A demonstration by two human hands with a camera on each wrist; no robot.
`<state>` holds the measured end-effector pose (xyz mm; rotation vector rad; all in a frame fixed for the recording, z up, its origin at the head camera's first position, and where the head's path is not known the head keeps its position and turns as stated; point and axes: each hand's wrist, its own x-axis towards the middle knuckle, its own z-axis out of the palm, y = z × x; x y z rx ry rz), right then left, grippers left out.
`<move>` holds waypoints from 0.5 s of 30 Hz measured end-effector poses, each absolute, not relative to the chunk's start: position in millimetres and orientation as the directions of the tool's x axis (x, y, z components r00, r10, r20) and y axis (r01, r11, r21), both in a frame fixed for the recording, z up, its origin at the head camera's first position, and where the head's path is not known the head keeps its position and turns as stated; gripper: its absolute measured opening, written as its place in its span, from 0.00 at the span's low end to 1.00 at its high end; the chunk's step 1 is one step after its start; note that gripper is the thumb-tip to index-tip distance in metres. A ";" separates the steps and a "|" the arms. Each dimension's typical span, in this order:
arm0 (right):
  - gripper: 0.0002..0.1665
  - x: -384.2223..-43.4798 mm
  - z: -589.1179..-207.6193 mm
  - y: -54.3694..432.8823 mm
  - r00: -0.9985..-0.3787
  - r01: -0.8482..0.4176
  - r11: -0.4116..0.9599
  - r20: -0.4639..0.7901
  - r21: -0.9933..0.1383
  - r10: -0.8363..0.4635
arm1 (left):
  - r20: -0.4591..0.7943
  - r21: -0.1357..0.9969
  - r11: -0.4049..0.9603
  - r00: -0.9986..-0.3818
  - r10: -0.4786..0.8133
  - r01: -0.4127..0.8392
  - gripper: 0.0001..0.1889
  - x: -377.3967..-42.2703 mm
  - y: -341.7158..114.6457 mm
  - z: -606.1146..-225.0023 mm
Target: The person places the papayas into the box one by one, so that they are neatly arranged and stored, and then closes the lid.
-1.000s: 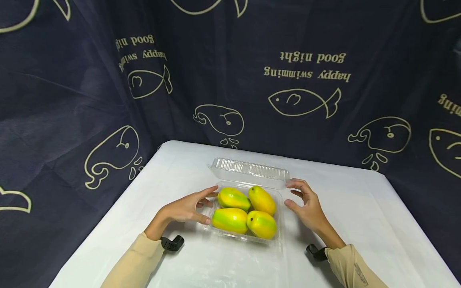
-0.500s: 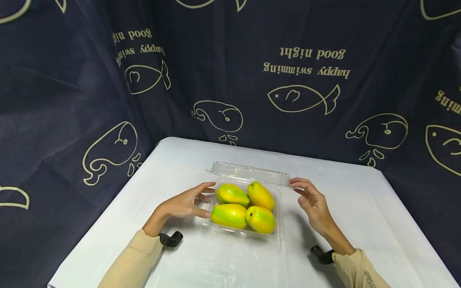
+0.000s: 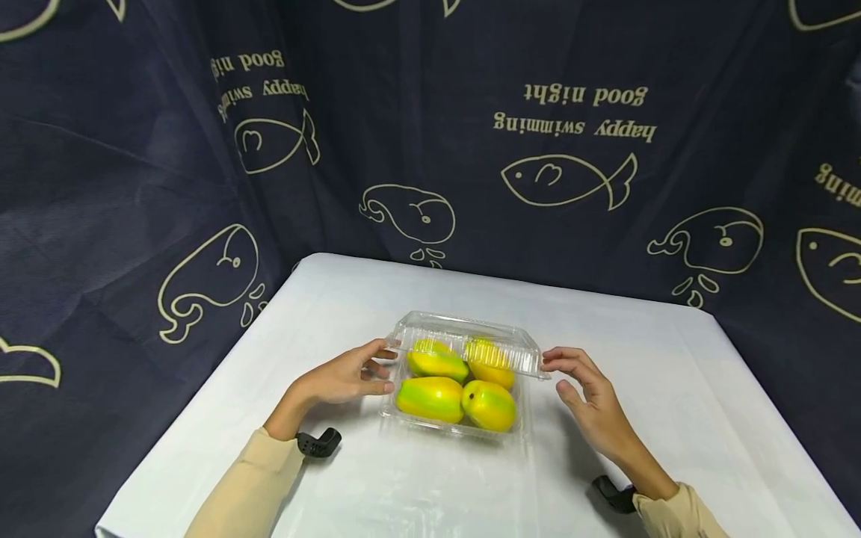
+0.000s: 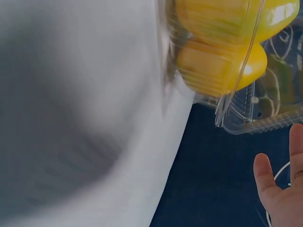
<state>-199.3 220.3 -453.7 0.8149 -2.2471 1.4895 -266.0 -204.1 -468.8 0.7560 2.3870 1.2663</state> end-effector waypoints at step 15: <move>0.17 -189.2 -461.5 217.3 -0.783 -0.622 0.386 0.555 -0.682 -0.282 | -0.020 0.824 0.465 -0.803 0.595 0.324 0.25 -264.4 -213.6 -467.1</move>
